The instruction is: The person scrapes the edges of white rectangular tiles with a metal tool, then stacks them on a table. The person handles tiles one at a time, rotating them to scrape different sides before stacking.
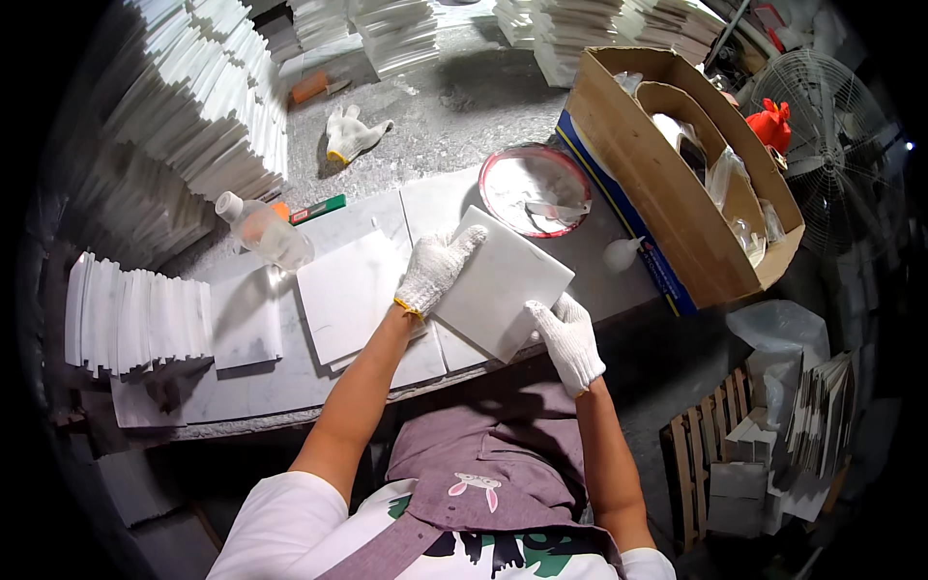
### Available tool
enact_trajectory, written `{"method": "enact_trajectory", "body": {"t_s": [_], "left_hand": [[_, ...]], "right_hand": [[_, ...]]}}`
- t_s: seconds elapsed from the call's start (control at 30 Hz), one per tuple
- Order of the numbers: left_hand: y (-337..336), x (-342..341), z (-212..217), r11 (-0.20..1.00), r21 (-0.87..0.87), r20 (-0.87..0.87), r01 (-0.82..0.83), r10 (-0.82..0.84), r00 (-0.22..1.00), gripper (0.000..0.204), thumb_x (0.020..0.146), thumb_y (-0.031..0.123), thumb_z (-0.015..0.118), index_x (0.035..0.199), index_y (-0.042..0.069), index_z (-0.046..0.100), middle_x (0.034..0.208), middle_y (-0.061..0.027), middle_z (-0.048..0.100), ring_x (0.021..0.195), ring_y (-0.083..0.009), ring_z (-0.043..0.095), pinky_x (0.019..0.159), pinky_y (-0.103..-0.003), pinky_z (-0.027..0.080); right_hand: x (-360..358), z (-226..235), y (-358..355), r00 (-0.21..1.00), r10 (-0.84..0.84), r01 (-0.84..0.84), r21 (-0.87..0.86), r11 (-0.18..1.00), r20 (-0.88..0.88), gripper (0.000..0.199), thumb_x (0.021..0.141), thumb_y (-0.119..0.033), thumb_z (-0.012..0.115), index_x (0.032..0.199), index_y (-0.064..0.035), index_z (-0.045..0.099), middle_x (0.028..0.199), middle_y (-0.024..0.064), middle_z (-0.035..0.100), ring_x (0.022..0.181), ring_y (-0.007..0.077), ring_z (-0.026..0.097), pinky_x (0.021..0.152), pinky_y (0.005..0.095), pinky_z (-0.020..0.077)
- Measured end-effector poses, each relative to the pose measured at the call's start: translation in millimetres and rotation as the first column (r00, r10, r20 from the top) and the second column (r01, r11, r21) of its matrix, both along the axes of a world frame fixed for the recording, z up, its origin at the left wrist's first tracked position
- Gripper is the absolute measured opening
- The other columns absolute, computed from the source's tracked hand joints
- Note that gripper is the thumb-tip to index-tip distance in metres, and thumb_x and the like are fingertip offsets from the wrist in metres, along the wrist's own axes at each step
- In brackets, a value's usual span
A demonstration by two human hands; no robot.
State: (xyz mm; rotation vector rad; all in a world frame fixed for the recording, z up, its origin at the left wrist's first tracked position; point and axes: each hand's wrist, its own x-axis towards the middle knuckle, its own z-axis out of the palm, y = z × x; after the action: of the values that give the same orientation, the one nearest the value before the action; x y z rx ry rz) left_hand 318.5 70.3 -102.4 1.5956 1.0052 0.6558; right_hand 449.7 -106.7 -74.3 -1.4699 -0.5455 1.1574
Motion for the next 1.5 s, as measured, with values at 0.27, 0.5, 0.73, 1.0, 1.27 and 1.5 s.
{"method": "enact_trajectory", "body": {"t_s": [0.27,0.5,0.73,1.0,1.27,1.5], "left_hand": [[1,-20,27,0.995,-0.097,0.318,-0.034,0.063,0.946,0.061,0.087,0.044,0.064,0.126,0.0,0.048,0.109,-0.0077,0.06,0.087,-0.015,0.06,0.077,-0.027,0.05],[-42,-54,64,0.955,-0.29,0.65,0.056,0.154,0.744,0.089,0.082,0.057,0.062,0.143,0.003,0.027,0.134,-0.0158,0.044,0.116,-0.0266,0.05,0.099,-0.043,0.04],[-71,-69,21,0.867,0.477,-0.008,0.144,-0.16,0.987,0.044,0.09,0.011,0.06,0.13,-0.001,0.047,0.112,-0.0098,0.063,0.104,-0.0184,0.061,0.087,-0.03,0.052],[-61,-56,73,0.843,-0.432,0.344,-0.319,0.481,0.806,0.032,0.085,0.006,0.063,0.115,-0.004,0.056,0.104,-0.0116,0.064,0.093,-0.0193,0.064,0.083,-0.032,0.054],[-48,-48,68,0.841,-0.445,0.356,-0.307,0.481,0.801,0.033,0.084,0.006,0.064,0.114,-0.004,0.056,0.103,-0.0114,0.064,0.092,-0.0189,0.063,0.081,-0.031,0.053],[-43,-36,76,0.862,-0.392,0.366,-0.321,0.467,0.805,0.033,0.082,0.006,0.066,0.112,-0.004,0.057,0.101,-0.01,0.064,0.088,-0.0183,0.063,0.078,-0.03,0.053]], "right_hand": [[-9,6,-6,0.962,-0.174,0.2,0.111,0.973,-0.21,0.022,0.089,-0.014,0.061,0.105,0.0015,0.062,0.09,0.0024,0.063,0.081,0.0088,0.055,0.073,0.0242,0.0449],[-11,20,4,0.824,-0.281,0.381,0.115,0.917,-0.492,0.018,0.09,-0.014,0.057,0.102,-0.0005,0.056,0.087,0.0023,0.059,0.076,0.0111,0.057,0.075,0.0276,0.0514],[-29,32,16,0.889,-0.097,0.18,0.145,0.973,-0.448,0.023,0.092,-0.019,0.058,0.107,-0.0016,0.056,0.09,0.0025,0.059,0.078,0.0103,0.057,0.073,0.0267,0.0517],[13,10,4,0.92,-0.25,0.195,0.201,0.96,0.302,0.051,0.088,-0.034,0.065,0.123,-0.0007,0.052,0.108,0.0131,0.064,0.1,0.0197,0.062,0.088,0.0306,0.0475],[39,55,49,0.48,-0.1,0.221,-0.01,0.975,0.872,0.047,0.085,-0.029,0.064,0.128,-0.0162,0.052,0.109,0.0105,0.062,0.091,0.0245,0.065,0.078,0.0348,0.0505],[53,30,77,0.389,0.018,0.169,-0.091,0.981,0.921,0.022,0.086,-0.023,0.059,0.106,-0.0168,0.065,0.095,0.0095,0.066,0.091,0.0285,0.063,0.077,0.038,0.0499]]}}
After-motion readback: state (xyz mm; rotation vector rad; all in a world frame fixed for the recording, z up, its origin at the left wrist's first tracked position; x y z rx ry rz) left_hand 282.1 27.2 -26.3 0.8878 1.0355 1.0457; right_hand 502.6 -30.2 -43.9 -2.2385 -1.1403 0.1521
